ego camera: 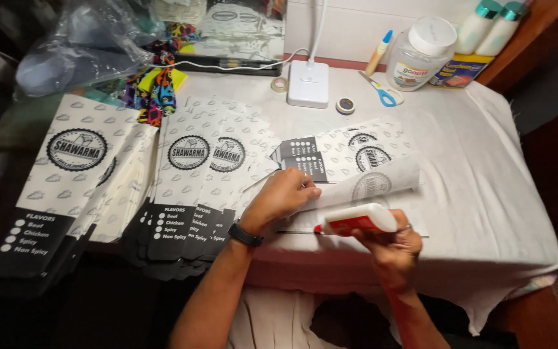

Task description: The person assembles flat paper packages by applying glue to the edges and folding them into triangular pouches. The person repeats this process for multiple packages, stacking the finished ones on the table.

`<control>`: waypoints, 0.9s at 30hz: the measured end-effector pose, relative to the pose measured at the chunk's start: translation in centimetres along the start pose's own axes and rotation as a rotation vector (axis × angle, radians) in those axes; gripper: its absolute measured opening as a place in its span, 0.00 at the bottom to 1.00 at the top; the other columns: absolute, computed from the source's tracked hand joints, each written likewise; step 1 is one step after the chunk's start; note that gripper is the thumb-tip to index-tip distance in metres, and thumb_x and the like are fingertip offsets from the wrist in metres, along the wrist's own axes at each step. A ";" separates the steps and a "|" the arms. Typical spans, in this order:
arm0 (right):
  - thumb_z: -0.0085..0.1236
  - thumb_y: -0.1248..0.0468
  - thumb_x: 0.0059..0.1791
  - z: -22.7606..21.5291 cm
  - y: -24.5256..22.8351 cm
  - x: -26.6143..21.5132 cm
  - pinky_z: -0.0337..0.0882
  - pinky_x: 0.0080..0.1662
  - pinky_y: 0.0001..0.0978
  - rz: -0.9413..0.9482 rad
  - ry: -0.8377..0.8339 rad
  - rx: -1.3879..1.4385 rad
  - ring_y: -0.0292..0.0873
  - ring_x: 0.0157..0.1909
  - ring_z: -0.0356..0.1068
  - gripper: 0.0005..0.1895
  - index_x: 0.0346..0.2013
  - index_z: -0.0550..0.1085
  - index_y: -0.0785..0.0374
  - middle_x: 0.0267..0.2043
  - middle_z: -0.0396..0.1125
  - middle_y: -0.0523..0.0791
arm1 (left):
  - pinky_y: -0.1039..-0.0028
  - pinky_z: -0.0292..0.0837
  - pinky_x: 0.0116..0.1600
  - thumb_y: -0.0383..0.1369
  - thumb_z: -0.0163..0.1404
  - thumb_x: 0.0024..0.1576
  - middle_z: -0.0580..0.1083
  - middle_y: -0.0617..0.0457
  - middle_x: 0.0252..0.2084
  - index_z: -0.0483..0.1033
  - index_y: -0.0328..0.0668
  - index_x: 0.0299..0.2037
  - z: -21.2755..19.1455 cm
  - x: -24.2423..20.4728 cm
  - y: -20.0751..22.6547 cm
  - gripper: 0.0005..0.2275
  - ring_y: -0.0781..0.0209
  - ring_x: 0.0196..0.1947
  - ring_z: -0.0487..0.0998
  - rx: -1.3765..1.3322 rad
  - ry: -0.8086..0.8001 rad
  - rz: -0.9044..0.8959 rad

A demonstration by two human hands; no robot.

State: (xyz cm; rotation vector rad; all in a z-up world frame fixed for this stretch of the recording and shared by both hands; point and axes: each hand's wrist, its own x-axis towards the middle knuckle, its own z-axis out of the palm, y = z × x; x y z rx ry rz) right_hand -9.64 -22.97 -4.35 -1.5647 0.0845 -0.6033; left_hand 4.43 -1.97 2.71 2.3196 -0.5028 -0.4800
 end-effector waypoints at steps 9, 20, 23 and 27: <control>0.75 0.71 0.38 5.7 2.0 -0.7 0.77 0.43 0.33 -0.002 -0.046 0.061 0.35 0.38 0.70 0.20 0.40 0.75 0.64 0.32 0.72 0.44 | 0.61 0.69 0.42 0.42 0.52 0.57 0.79 0.49 0.30 0.81 0.48 0.34 -1.2 -0.8 0.5 0.10 0.50 0.38 0.78 -0.065 -0.056 -0.019; 0.63 0.64 0.56 -13.5 -0.3 8.0 0.76 0.48 0.23 0.052 0.400 -0.097 0.32 0.43 0.72 0.14 0.53 0.70 0.62 0.46 0.73 0.45 | 0.57 0.76 0.49 0.35 0.55 0.59 0.81 0.47 0.49 0.81 0.51 0.45 4.8 -5.1 -2.4 0.06 0.47 0.62 0.76 0.095 0.145 0.476; 0.65 0.53 0.53 -15.4 -1.9 8.2 0.65 0.40 0.31 0.297 0.321 -0.866 0.33 0.34 0.64 0.32 0.67 0.72 0.66 0.28 0.69 0.39 | 0.54 0.67 0.66 0.34 0.54 0.60 0.71 0.38 0.63 0.81 0.50 0.52 5.8 -6.0 -2.5 0.12 0.37 0.65 0.69 0.183 0.132 0.501; 0.64 0.70 0.56 -13.8 -1.1 6.1 0.70 0.57 0.47 -0.519 0.069 -1.204 0.57 0.53 0.68 0.11 0.52 0.81 0.75 0.52 0.67 0.55 | 0.59 0.67 0.67 0.30 0.58 0.56 0.74 0.39 0.59 0.82 0.44 0.50 7.4 -5.9 -3.2 0.12 0.38 0.62 0.73 0.163 0.325 0.587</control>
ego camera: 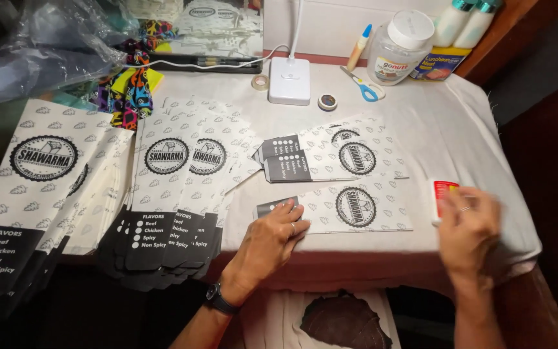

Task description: The person assembles flat paper packages by applying glue to the edges and folding them into triangular pouches. The person repeats this process for multiple packages, stacking the finished ones on the table.

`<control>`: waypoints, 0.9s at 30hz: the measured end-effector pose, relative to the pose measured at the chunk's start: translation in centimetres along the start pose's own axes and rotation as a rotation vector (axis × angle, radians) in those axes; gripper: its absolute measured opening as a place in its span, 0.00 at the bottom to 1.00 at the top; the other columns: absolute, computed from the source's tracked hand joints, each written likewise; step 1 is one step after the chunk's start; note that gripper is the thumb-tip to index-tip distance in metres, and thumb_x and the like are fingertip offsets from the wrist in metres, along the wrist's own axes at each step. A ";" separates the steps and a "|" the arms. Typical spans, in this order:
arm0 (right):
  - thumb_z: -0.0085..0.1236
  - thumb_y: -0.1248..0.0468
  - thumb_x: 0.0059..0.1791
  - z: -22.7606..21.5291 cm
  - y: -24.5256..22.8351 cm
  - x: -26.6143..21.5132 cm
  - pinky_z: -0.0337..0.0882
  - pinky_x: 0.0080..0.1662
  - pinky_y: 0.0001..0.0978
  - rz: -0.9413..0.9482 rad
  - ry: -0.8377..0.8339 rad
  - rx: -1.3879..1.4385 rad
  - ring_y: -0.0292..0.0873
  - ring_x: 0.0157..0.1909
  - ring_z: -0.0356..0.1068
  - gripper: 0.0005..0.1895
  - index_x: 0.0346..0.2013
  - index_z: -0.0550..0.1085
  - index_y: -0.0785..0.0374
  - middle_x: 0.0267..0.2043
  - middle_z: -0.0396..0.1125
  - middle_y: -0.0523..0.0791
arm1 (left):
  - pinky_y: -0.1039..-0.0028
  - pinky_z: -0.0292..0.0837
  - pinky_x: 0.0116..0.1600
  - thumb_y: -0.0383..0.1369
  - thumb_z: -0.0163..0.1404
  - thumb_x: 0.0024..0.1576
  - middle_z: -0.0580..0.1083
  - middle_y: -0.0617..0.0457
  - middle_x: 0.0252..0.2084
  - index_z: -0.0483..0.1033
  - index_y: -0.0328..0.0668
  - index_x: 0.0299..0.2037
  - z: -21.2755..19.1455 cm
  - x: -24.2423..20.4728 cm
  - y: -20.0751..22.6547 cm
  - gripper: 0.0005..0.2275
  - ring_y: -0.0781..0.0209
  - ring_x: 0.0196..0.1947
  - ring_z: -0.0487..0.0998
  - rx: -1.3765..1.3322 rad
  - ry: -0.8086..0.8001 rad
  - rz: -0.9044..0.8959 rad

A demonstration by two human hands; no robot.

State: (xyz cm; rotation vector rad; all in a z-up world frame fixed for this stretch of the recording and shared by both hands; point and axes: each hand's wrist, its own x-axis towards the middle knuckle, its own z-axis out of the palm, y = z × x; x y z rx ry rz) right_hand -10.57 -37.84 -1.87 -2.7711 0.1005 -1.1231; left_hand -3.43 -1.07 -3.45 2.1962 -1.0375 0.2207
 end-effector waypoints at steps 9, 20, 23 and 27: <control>0.62 0.74 0.47 -1.2 -6.4 2.0 0.77 0.59 0.44 -0.482 -0.304 0.605 0.56 0.57 0.74 0.11 0.43 0.78 0.66 0.50 0.75 0.51 | 0.50 0.71 0.61 0.24 0.64 0.49 0.79 0.42 0.49 0.82 0.35 0.43 -2.2 -1.7 0.7 0.12 0.35 0.56 0.73 0.206 0.220 0.104; 0.65 0.76 0.45 -1.3 -6.6 2.3 0.79 0.56 0.46 -0.575 -0.219 0.529 0.58 0.54 0.77 0.11 0.41 0.78 0.68 0.46 0.76 0.52 | 0.60 0.78 0.51 0.19 0.62 0.50 0.81 0.41 0.45 0.83 0.32 0.42 -1.7 -2.1 1.8 0.10 0.45 0.46 0.79 0.303 0.302 0.064; 0.63 0.76 0.46 -1.5 -7.0 2.2 0.80 0.55 0.43 -0.538 -0.208 0.498 0.58 0.54 0.77 0.08 0.39 0.78 0.67 0.46 0.77 0.50 | 0.59 0.77 0.49 0.17 0.59 0.52 0.81 0.40 0.44 0.82 0.30 0.40 -1.9 -1.9 2.1 0.07 0.45 0.45 0.79 0.285 0.329 0.093; 0.63 0.76 0.46 -1.6 -7.3 2.3 0.80 0.55 0.44 -0.529 -0.199 0.501 0.58 0.53 0.77 0.07 0.38 0.78 0.69 0.44 0.76 0.51 | 0.59 0.76 0.49 0.17 0.58 0.52 0.80 0.43 0.45 0.81 0.31 0.40 -1.7 -1.9 2.1 0.07 0.44 0.46 0.79 0.281 0.328 0.077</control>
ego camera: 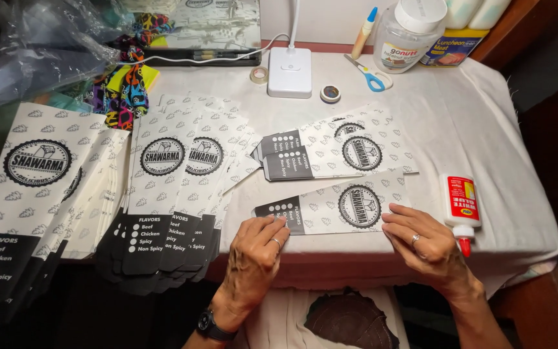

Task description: The person assembles flat paper packages by applying glue to the edges and folding them into triangular pouches. The person repeats this process for multiple packages, stacking the finished ones on the table.

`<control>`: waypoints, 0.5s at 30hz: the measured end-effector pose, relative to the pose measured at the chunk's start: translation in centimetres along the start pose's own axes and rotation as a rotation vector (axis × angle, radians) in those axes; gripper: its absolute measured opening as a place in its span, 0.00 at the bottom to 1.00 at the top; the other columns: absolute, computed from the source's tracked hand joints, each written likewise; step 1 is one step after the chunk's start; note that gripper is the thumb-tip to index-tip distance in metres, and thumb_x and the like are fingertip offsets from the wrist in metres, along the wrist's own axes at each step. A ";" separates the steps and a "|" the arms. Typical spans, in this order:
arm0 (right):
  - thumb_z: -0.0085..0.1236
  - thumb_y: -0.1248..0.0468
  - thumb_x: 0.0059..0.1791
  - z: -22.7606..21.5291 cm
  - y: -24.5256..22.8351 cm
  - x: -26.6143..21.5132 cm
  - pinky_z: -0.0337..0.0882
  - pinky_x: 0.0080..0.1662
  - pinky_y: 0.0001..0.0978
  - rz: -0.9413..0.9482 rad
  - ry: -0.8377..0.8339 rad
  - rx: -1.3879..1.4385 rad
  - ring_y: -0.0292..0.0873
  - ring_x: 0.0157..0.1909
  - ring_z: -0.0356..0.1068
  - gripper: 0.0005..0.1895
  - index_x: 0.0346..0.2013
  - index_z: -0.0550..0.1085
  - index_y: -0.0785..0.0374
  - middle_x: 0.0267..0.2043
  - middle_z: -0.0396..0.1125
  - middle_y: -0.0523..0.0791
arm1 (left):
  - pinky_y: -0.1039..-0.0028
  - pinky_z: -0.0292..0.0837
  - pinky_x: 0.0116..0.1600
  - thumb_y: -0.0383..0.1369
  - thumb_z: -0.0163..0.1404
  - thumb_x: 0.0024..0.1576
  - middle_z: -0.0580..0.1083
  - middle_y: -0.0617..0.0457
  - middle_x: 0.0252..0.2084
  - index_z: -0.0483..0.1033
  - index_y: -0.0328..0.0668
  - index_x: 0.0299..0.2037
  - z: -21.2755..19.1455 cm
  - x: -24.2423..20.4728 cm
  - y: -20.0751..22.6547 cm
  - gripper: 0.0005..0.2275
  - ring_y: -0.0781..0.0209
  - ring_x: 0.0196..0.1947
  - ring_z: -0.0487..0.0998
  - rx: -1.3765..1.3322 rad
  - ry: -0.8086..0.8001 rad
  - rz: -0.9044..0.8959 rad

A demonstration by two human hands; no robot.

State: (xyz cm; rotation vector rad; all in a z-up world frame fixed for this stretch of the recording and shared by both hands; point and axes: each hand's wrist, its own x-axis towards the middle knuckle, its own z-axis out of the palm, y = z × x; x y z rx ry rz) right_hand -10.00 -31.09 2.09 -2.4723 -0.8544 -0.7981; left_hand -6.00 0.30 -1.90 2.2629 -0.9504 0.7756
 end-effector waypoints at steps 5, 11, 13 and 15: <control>0.61 0.75 0.48 0.4 0.4 -0.8 0.78 0.56 0.45 -0.011 -0.007 -0.012 0.59 0.54 0.76 0.07 0.40 0.76 0.68 0.46 0.75 0.51 | 0.59 0.78 0.48 0.18 0.58 0.53 0.81 0.44 0.45 0.81 0.33 0.41 -0.3 0.2 0.2 0.08 0.45 0.45 0.80 0.023 0.022 -0.010; 0.52 0.78 0.47 0.4 0.8 -0.7 0.75 0.55 0.47 0.024 -0.166 0.008 0.57 0.59 0.72 0.24 0.53 0.78 0.54 0.50 0.71 0.49 | 0.53 0.78 0.51 0.19 0.50 0.59 0.77 0.31 0.50 0.78 0.36 0.53 -1.0 -0.5 0.2 0.13 0.34 0.49 0.78 0.095 -0.159 0.082; 0.58 0.74 0.41 0.5 0.1 1.1 0.69 0.52 0.45 0.067 -0.134 0.067 0.52 0.50 0.69 0.11 0.35 0.80 0.60 0.43 0.71 0.49 | 0.52 0.78 0.50 0.18 0.49 0.60 0.77 0.33 0.49 0.79 0.37 0.50 -0.8 -0.3 0.2 0.12 0.36 0.47 0.78 0.055 -0.124 0.065; 0.62 0.69 0.43 1.9 0.6 2.3 0.69 0.52 0.44 0.062 -0.134 0.086 0.51 0.49 0.68 0.01 0.27 0.78 0.62 0.41 0.72 0.49 | 0.52 0.77 0.48 0.18 0.48 0.59 0.77 0.34 0.48 0.79 0.36 0.49 -0.8 0.0 0.4 0.12 0.36 0.46 0.78 0.046 -0.105 0.065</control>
